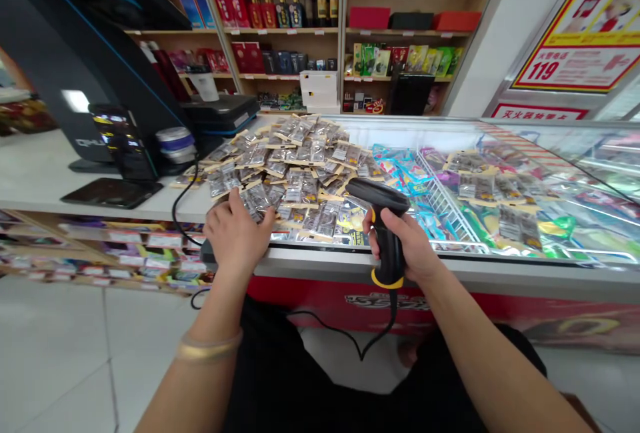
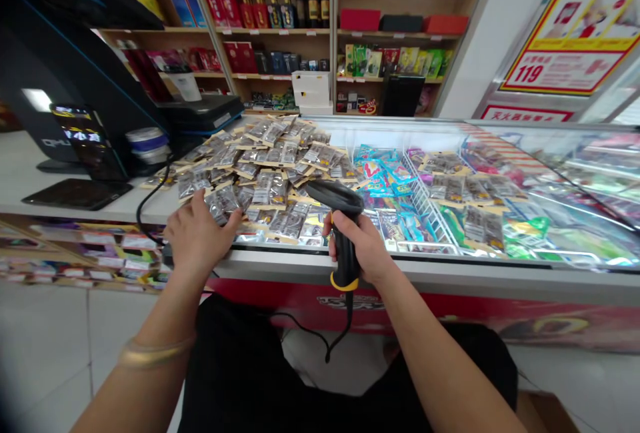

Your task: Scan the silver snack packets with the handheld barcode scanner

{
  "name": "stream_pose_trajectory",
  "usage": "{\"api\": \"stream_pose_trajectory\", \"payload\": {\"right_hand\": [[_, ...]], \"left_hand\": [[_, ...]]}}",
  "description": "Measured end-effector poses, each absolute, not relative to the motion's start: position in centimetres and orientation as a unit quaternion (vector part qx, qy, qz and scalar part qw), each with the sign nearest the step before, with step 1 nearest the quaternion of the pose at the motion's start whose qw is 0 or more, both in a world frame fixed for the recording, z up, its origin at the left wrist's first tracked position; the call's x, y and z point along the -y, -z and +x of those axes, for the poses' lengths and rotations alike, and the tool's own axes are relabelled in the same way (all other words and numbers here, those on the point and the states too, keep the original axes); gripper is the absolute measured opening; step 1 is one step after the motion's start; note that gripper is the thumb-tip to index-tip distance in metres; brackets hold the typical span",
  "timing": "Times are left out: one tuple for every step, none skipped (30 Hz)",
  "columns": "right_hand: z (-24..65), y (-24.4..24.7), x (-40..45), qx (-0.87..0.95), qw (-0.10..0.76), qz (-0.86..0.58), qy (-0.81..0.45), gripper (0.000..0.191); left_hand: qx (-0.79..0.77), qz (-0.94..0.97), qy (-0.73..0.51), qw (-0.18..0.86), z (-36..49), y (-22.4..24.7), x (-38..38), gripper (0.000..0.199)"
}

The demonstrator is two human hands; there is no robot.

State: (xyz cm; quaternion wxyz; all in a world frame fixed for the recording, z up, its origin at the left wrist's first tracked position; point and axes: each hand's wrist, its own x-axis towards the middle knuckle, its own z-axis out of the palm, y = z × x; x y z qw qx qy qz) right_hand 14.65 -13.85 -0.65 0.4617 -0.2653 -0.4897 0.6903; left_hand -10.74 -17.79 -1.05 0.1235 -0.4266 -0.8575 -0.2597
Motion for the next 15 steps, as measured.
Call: {"api": "stream_pose_trajectory", "payload": {"right_hand": [[14.8, 0.7, 13.8, 0.489, 0.459, -0.266, -0.693, 0.041], [14.9, 0.7, 13.9, 0.488, 0.457, -0.267, -0.694, 0.041], [14.9, 0.8, 13.9, 0.487, 0.456, -0.267, -0.695, 0.041], [15.0, 0.8, 13.9, 0.488, 0.457, -0.266, -0.695, 0.041], [15.0, 0.9, 13.9, 0.488, 0.458, -0.265, -0.694, 0.04], [14.9, 0.9, 13.9, 0.489, 0.46, -0.263, -0.693, 0.04], [14.9, 1.0, 13.9, 0.489, 0.461, -0.262, -0.692, 0.039], [14.9, 1.0, 14.0, 0.489, 0.463, -0.261, -0.692, 0.038], [14.9, 1.0, 14.0, 0.488, 0.464, -0.262, -0.691, 0.038], [14.9, 1.0, 14.0, 0.487, 0.464, -0.263, -0.691, 0.039], [14.9, 0.9, 14.0, 0.487, 0.464, -0.264, -0.691, 0.039], [14.9, 0.9, 14.0, 0.486, 0.464, -0.265, -0.691, 0.04], [14.9, 0.9, 14.0, 0.485, 0.465, -0.266, -0.691, 0.041], [14.9, 0.8, 14.0, 0.485, 0.466, -0.266, -0.691, 0.041], [14.9, 0.8, 14.0, 0.484, 0.466, -0.265, -0.691, 0.041]], "left_hand": [[0.858, -0.426, 0.262, 0.122, -10.8, 1.0, 17.8, 0.08], [0.858, -0.423, 0.266, 0.119, -10.8, 1.0, 17.8, 0.081], [0.858, -0.42, 0.272, 0.115, -10.9, 1.0, 17.8, 0.083], [0.858, -0.417, 0.279, 0.112, -11.0, 0.9, 17.8, 0.084], [0.857, -0.413, 0.287, 0.109, -11.0, 0.9, 17.8, 0.086], [0.856, -0.41, 0.295, 0.107, -11.1, 0.9, 17.8, 0.087], [0.854, -0.408, 0.305, 0.104, -11.2, 0.9, 17.8, 0.087], [0.852, -0.406, 0.315, 0.102, -11.2, 0.9, 17.8, 0.087], [0.849, -0.404, 0.325, 0.101, -11.3, 0.9, 17.7, 0.087], [0.848, -0.401, 0.332, 0.098, -11.3, 0.9, 17.7, 0.086], [0.849, -0.398, 0.336, 0.094, -11.4, 0.8, 17.6, 0.084], [0.851, -0.394, 0.337, 0.09, -11.5, 0.8, 17.6, 0.083], [0.853, -0.39, 0.335, 0.085, -11.6, 0.8, 17.5, 0.082], [0.857, -0.386, 0.333, 0.079, -11.8, 0.8, 17.5, 0.081], [0.859, -0.382, 0.332, 0.073, -12.0, 0.8, 17.5, 0.08]]}}
